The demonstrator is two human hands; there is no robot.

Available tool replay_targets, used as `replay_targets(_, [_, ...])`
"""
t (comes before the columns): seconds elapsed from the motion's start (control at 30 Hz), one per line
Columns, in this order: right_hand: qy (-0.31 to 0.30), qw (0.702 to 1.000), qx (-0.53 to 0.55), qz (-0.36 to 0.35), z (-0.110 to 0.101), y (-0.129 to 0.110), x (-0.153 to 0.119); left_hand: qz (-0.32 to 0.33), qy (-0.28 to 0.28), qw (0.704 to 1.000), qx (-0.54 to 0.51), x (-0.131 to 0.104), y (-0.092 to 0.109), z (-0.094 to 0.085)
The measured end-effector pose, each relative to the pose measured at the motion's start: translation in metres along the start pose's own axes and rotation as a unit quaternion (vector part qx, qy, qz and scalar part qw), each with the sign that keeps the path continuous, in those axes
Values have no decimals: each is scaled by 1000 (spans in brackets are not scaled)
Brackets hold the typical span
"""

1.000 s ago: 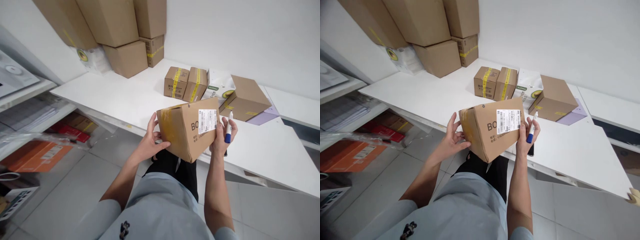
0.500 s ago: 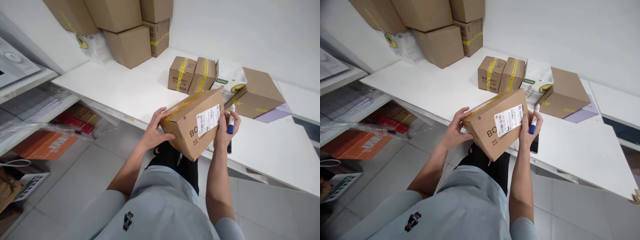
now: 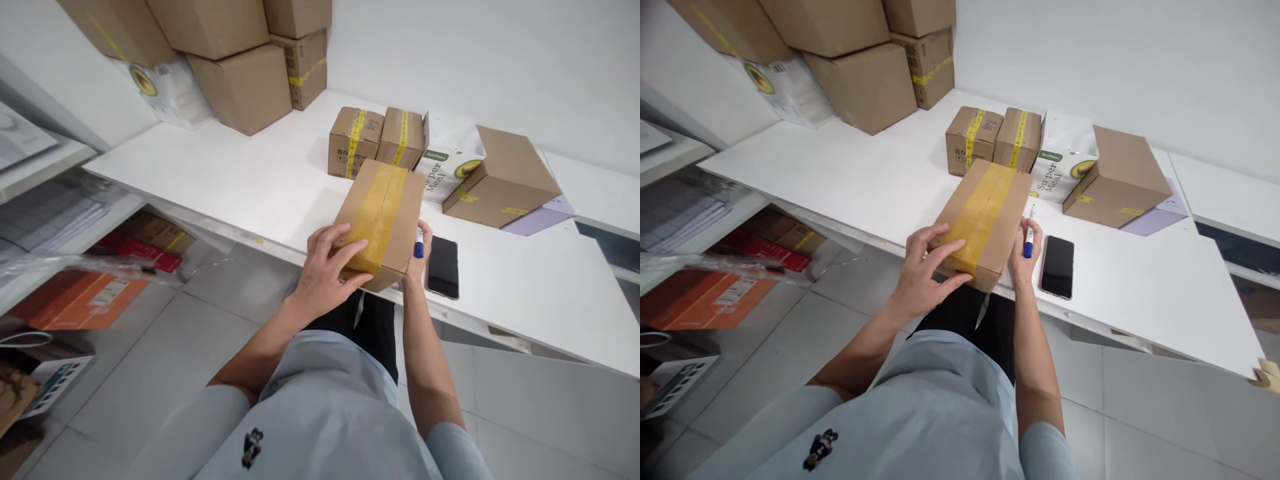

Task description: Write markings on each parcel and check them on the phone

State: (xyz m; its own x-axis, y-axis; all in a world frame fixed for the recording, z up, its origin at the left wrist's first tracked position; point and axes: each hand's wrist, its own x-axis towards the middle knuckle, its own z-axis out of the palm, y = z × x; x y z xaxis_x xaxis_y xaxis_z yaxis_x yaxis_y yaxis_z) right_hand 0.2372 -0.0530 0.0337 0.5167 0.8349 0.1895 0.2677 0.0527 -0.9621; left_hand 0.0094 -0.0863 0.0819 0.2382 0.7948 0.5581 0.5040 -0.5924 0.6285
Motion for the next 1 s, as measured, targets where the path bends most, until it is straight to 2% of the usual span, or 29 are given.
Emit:
replay_targets(0.1, [57,998,18,-11,7,-13,-20,-7,14,1000,17,-1,-2,6])
replay_targets(0.2, [100,989,47,-100,-2,-28,-42,11,33,999,13,2,-5,10])
replay_targets(0.23, [93,983,47,-152,-8,-33,-47,20,32,999,5,4,-5,10])
replay_targets(0.3, [40,965,12,-259,-23,-42,-55,30,24,999,-2,6,-5,10])
replay_targets(0.37, [-27,949,-56,-311,-37,-49,-57,27,10,999,15,9,-3,10])
replay_targets(0.43, [-66,942,-114,-308,-46,-55,-55,21,-3,999,41,11,1,9])
replay_targets(0.6, [-75,941,-183,-274,-48,-65,-48,60,-17,996,70,15,11,16])
replay_targets(0.8, [-81,919,-171,-345,-42,-63,-47,59,-23,997,54,14,14,26])
replay_targets(0.87, [-91,930,-144,-325,-42,-59,-48,54,-12,997,51,13,15,27])
replay_targets(1.0, [-97,960,-95,-244,-44,-53,-52,46,9,998,42,13,19,31])
